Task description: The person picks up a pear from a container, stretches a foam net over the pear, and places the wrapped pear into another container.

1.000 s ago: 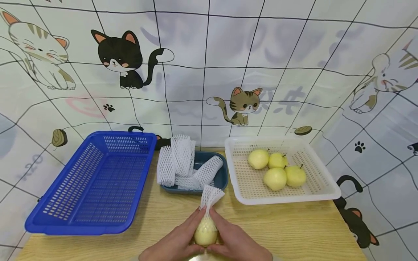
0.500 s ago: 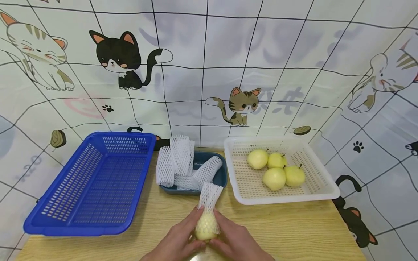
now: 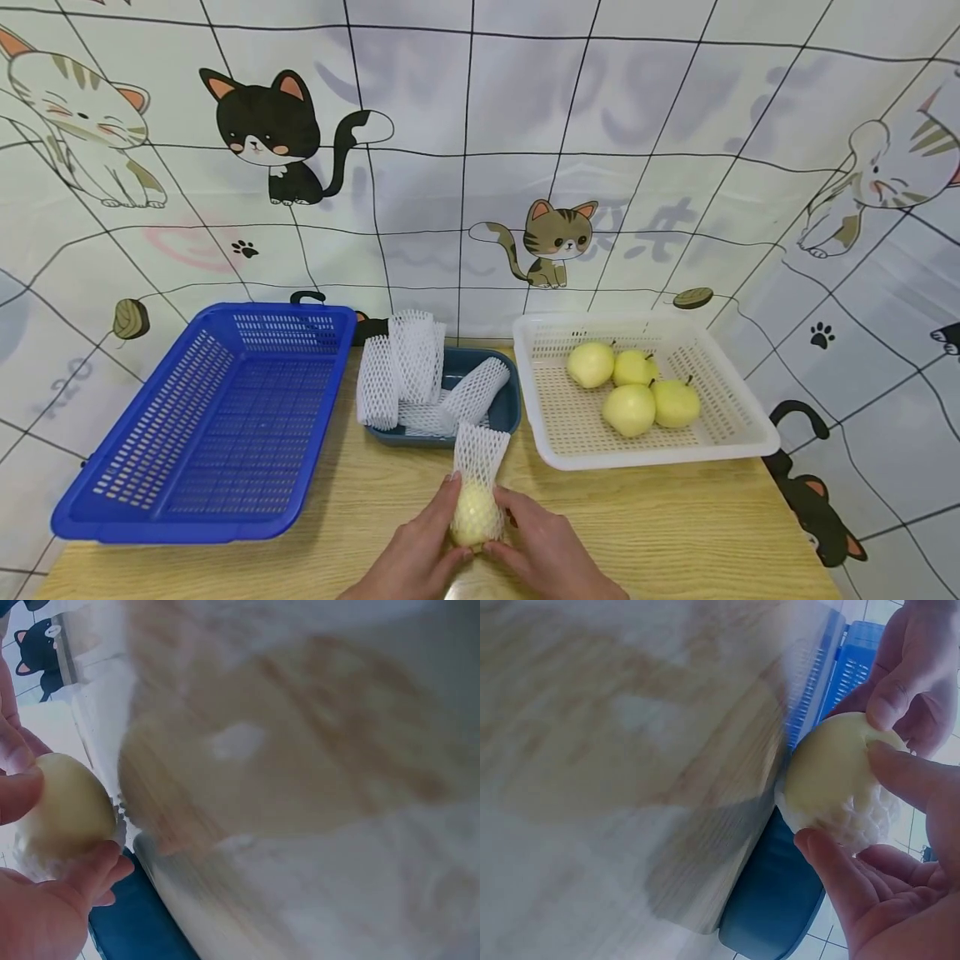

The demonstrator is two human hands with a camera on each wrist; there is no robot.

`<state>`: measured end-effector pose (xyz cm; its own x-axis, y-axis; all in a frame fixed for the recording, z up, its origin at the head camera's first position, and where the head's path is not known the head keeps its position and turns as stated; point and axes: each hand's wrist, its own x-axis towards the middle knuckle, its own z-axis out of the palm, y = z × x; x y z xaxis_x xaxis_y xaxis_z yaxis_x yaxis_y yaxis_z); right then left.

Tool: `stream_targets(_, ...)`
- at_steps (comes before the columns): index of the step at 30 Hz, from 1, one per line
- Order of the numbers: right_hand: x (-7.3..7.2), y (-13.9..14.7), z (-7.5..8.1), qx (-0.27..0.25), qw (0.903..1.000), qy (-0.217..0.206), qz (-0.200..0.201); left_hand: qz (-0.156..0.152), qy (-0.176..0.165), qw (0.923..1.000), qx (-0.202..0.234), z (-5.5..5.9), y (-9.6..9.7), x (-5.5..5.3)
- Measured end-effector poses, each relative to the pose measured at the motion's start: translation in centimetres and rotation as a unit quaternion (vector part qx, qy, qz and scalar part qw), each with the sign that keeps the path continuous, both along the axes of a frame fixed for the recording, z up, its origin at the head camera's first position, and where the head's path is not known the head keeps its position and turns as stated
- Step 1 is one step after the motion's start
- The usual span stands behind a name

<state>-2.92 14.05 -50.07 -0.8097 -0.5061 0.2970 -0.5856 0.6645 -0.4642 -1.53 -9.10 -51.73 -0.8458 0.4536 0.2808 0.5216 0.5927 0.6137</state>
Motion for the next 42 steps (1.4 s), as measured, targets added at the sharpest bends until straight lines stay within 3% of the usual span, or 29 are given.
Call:
stream_targets(5,0.0,-0.2,-0.2,0.001,0.9998,-0.017,-0.01,-0.002,0.01,0.9995,-0.03,-0.2,0.1,0.0)
stream_targets(10,-0.1,-0.3,-0.3,-0.011,0.9997,-0.015,-0.015,-0.001,0.043,0.9975,-0.056,-0.2,0.0,0.0)
stream_targets(19,-0.2,-0.5,-0.2,-0.012,0.9997,-0.022,-0.005,0.028,0.061,0.9946,-0.079,0.1,-0.2,0.4)
stream_targets(26,-0.7,-0.6,-0.4,-0.028,0.9991,-0.019,0.025,0.034,0.034,0.9973,-0.055,0.0,-0.6,0.5)
stream_targets(32,-1.1,-0.9,-0.6,-0.037,0.9985,0.002,0.041,0.041,-0.068,0.9965,0.025,0.1,-0.8,0.1)
stream_targets(35,-1.3,-0.9,-0.6,-0.045,0.9974,0.037,0.041,0.023,-0.14,0.9825,0.121,0.0,-0.7,-0.1)
stream_targets(39,-1.5,-0.8,-0.7,-0.058,0.9937,0.086,0.042,-0.017,-0.246,0.9313,0.268,-0.5,-0.3,-0.4)
stream_targets(41,-1.6,-0.7,-0.7,-0.06,0.9926,0.097,0.043,-0.016,-0.261,0.9219,0.286,-0.7,0.0,-0.5)
stream_targets(42,-1.6,-0.7,-0.7,-0.06,0.9926,0.096,0.044,-0.009,-0.255,0.9258,0.279,-0.8,0.1,-0.5)
